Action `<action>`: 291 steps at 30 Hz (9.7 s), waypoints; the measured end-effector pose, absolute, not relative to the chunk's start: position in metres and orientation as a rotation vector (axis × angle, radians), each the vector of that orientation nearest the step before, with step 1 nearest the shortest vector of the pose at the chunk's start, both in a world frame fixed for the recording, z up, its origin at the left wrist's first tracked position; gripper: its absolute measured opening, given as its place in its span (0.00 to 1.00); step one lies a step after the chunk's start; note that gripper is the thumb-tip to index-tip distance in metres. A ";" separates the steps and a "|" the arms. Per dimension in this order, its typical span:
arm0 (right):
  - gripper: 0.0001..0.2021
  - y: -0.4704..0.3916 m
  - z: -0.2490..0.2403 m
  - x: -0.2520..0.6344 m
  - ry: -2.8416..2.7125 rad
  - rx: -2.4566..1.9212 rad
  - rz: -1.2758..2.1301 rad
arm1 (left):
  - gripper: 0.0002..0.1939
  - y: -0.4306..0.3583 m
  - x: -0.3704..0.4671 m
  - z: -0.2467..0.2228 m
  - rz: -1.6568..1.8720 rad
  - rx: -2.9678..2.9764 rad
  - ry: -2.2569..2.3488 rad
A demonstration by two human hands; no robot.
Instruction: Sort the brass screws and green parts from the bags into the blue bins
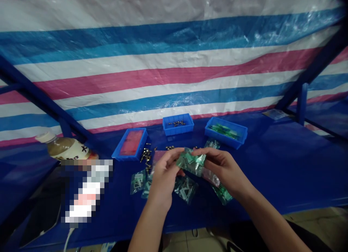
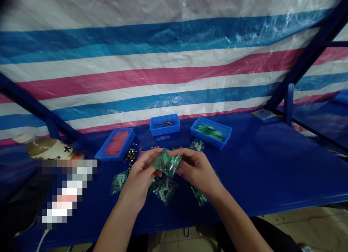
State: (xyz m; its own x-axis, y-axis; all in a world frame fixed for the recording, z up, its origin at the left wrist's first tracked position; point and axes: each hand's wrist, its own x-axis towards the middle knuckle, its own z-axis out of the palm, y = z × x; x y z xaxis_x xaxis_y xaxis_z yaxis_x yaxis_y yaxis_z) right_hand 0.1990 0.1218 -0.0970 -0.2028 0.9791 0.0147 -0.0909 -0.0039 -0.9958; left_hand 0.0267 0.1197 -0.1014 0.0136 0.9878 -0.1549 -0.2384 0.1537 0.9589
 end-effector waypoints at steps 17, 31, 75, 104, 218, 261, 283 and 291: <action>0.19 0.124 -0.095 0.198 -1.509 -1.098 1.269 | 0.18 0.117 0.034 -0.101 1.131 0.946 1.168; 0.12 0.126 -0.103 0.199 -1.586 -1.089 1.399 | 0.13 0.117 0.036 -0.107 1.147 1.134 1.221; 0.12 0.152 -0.120 0.269 -2.114 -1.649 0.122 | 0.16 0.115 0.041 -0.102 1.107 1.310 1.349; 0.16 0.133 -0.097 0.219 -1.258 -1.109 1.330 | 0.18 0.115 0.039 -0.100 1.069 1.249 1.246; 0.20 0.172 -0.121 0.320 -2.124 -1.721 -0.422 | 0.14 0.108 0.048 -0.098 1.246 1.201 1.308; 0.02 0.143 -0.130 0.237 -2.223 -1.782 0.109 | 0.16 0.114 0.039 -0.109 1.229 1.244 1.324; 0.11 0.126 -0.091 0.229 -1.302 -0.993 1.425 | 0.20 0.111 0.050 -0.110 1.108 1.165 1.229; 0.11 0.131 -0.101 0.228 -1.454 -1.118 1.179 | 0.19 0.112 0.052 -0.108 1.173 0.864 1.103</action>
State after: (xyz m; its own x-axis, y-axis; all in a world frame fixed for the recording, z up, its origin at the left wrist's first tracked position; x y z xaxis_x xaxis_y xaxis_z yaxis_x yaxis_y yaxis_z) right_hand 0.2281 0.1315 -0.1008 -0.1592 0.9810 0.1106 0.0944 0.1267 -0.9874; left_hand 0.0524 0.1121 -0.1081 0.0270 0.9787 -0.2034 -0.2632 0.2033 0.9431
